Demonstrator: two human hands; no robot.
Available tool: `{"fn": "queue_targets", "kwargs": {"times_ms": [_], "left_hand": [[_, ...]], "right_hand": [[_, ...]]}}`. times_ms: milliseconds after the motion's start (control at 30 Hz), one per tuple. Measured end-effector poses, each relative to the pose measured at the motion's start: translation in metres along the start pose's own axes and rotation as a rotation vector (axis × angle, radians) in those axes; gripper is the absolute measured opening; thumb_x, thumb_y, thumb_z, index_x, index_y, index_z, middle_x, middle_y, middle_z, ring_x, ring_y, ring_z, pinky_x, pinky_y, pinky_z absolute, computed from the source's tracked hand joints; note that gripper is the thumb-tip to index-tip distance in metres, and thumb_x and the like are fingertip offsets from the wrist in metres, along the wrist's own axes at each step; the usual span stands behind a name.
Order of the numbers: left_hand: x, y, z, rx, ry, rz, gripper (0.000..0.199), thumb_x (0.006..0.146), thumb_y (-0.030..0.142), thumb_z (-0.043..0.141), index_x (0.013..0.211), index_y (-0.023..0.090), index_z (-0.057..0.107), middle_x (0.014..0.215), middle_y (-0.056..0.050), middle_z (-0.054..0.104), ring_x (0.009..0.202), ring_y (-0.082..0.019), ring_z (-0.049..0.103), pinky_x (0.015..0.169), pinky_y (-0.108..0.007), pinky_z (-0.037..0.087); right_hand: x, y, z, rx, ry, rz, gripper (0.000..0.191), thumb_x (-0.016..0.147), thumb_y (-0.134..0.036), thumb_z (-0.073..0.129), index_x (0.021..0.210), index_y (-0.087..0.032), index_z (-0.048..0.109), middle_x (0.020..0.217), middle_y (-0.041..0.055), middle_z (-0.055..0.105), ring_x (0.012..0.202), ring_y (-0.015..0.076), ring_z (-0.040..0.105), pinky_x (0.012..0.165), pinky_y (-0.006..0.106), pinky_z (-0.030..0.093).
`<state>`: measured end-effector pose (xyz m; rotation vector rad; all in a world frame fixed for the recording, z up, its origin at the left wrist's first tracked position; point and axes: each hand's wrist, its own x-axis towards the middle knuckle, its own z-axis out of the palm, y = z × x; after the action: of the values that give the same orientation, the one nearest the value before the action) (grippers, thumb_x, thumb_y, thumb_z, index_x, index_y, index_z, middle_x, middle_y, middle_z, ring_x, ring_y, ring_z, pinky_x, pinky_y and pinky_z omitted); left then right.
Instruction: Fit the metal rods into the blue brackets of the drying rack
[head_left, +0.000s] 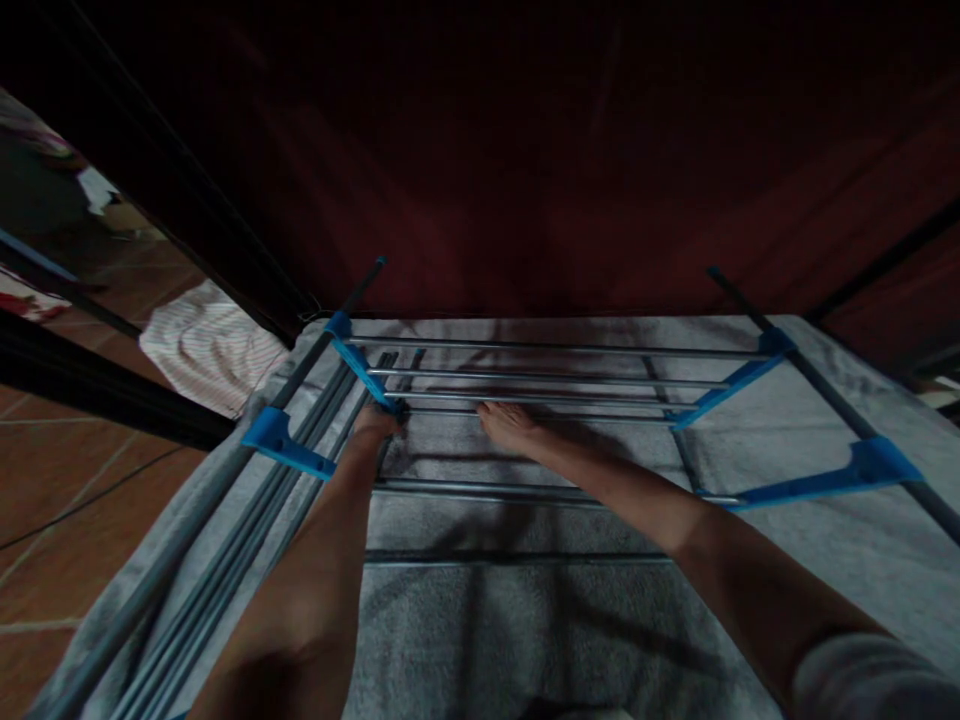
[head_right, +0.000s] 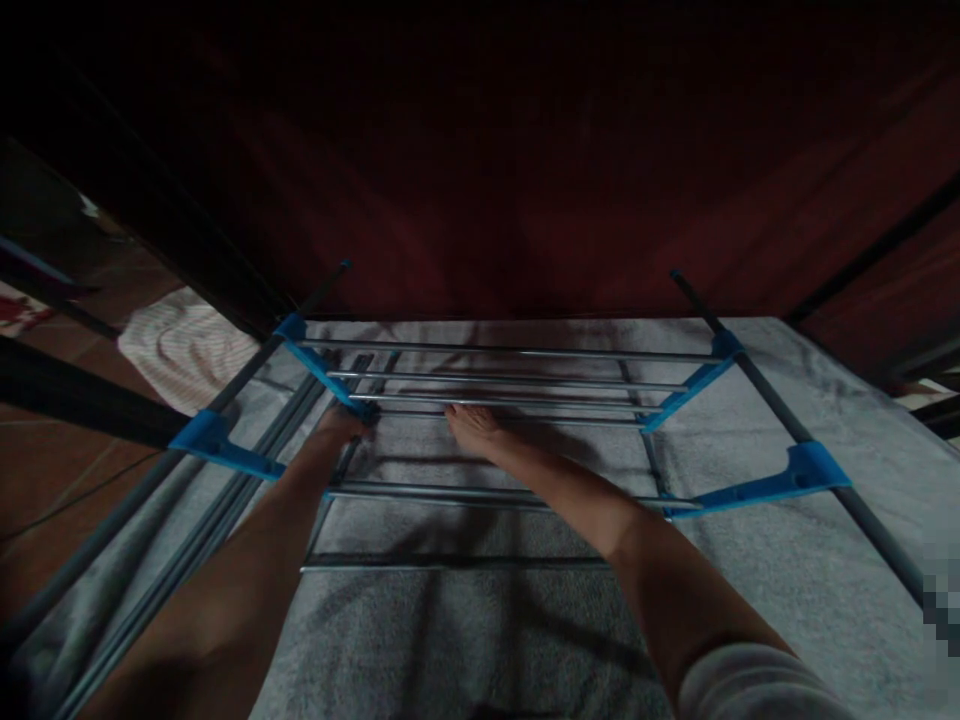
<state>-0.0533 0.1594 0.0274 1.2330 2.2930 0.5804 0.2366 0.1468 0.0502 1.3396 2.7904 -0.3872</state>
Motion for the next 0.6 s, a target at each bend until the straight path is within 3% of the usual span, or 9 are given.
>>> {"fn": "queue_targets", "kwargs": {"times_ms": [233,600], "left_hand": [[0.0032,-0.0028,0.0003,0.103,0.007,-0.039,0.026,0.056,0.017,0.083,0.075,0.019,0.064,0.068,-0.009,0.068,0.083,-0.035,0.072,0.065,-0.040,0.055],[-0.0031,-0.0040,0.0045,0.119,0.033,-0.031,0.023,0.059,0.023,0.082,0.077,0.018,0.068,0.075,-0.012,0.072,0.085,-0.037,0.073,0.065,-0.039,0.055]], "right_hand": [[0.0102,0.0036,0.0116,0.118,0.000,-0.038,0.028,0.106,-0.024,0.042,0.124,-0.016,0.061,0.123,0.0127,0.069,0.109,0.0228,0.067,0.089,0.034,0.051],[0.0071,0.0099,0.0086,0.118,-0.030,-0.034,0.030,0.108,-0.028,0.037,0.125,-0.020,0.060,0.123,0.0110,0.071,0.107,0.0220,0.068,0.083,0.031,0.050]]}}
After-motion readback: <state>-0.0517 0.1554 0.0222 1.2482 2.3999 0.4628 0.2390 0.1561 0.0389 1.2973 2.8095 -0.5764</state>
